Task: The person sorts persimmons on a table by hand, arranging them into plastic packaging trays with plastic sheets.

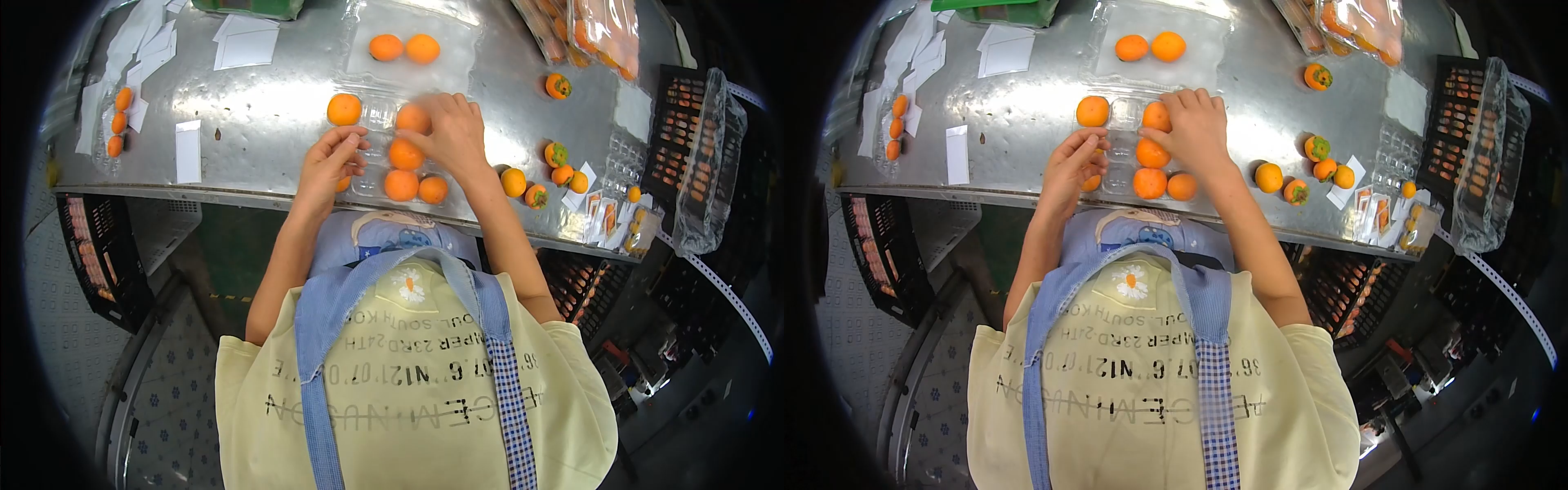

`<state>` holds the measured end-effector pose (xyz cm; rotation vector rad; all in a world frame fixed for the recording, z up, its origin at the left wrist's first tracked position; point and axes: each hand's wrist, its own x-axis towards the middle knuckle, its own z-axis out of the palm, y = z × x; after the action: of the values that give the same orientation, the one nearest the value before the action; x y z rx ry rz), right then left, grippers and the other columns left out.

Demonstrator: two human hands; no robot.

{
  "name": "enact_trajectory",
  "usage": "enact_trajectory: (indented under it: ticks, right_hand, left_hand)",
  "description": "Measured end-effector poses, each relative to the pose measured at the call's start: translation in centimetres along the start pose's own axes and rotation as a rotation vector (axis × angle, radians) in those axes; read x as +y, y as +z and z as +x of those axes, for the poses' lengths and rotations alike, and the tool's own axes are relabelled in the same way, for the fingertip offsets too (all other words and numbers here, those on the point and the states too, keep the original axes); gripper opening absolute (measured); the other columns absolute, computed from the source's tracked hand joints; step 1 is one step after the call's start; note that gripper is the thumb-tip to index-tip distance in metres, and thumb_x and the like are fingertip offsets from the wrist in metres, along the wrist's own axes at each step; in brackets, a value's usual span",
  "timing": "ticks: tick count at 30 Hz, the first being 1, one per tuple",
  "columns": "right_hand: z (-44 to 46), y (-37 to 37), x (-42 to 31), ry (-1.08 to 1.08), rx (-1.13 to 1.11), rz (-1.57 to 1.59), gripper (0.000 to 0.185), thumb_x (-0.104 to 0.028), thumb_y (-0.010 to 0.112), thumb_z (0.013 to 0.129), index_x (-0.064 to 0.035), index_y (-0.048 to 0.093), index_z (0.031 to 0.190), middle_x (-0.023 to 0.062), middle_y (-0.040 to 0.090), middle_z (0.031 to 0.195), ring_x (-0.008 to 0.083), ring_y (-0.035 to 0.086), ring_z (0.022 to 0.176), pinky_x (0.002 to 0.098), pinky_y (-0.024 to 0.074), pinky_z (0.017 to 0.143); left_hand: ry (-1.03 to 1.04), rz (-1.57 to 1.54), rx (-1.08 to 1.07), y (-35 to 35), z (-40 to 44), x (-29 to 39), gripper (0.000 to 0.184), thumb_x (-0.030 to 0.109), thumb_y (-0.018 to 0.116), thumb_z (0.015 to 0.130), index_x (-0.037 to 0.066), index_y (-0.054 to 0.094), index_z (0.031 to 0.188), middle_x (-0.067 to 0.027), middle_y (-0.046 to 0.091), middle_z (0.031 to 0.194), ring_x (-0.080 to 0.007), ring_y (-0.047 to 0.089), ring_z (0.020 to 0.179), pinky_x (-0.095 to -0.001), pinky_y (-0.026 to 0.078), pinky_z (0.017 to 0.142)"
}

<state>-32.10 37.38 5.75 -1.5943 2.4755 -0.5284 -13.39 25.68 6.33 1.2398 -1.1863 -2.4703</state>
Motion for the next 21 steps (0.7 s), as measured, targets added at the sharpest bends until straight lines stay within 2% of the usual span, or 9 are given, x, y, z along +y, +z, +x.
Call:
enact_trajectory:
  ticks: [3,9,18,21]
  right_hand:
    - [0.8,-0.5,-1.0,0.111,-0.109,-0.04,0.042,-0.034,0.078,0.066,-0.008,0.067,0.098,0.0062,0.062,0.09,0.0253,0.056,0.091,0.0398,0.0429,0.079]
    - [0.9,-0.8,0.1,-0.008,-0.13,0.043,0.039,-0.026,0.079,0.066,-0.0063,0.067,0.097,0.0081,0.062,0.091,0.0268,0.057,0.091,0.0404,0.0443,0.077]
    - [0.9,-1.2,-0.3,0.082,-0.19,0.151,0.039,-0.02,0.077,0.068,-0.0062,0.061,0.101,0.0106,0.061,0.097,0.0282,0.057,0.096,0.039,0.0411,0.085]
    - [1.0,-0.9,0.4,0.046,-0.221,0.155,0.035,-0.019,0.076,0.069,-0.0065,0.062,0.099,0.0108,0.061,0.098,0.0285,0.056,0.096,0.0385,0.0413,0.085]
  left_hand:
    - [-0.003,0.001,-0.009,0.0,-0.1,0.2,0.026,0.024,0.056,0.095,0.005,0.06,0.114,-0.0035,0.061,0.096,-0.0089,0.057,0.077,-0.0235,0.047,0.071]
    - [0.004,-0.022,-0.023,-0.4,0.1,-0.2,0.026,0.023,0.056,0.095,0.005,0.061,0.113,-0.0032,0.061,0.096,-0.0085,0.056,0.077,-0.0233,0.048,0.071]
    - [0.018,-0.015,-0.014,-0.5,0.2,-0.4,0.024,0.023,0.057,0.095,0.006,0.062,0.111,-0.0022,0.062,0.094,-0.0077,0.056,0.076,-0.0232,0.048,0.069]
    - [0.011,0.018,-0.018,-0.4,0.2,-0.4,0.024,0.022,0.056,0.095,0.006,0.06,0.113,-0.0029,0.061,0.096,-0.0076,0.056,0.077,-0.023,0.048,0.071]
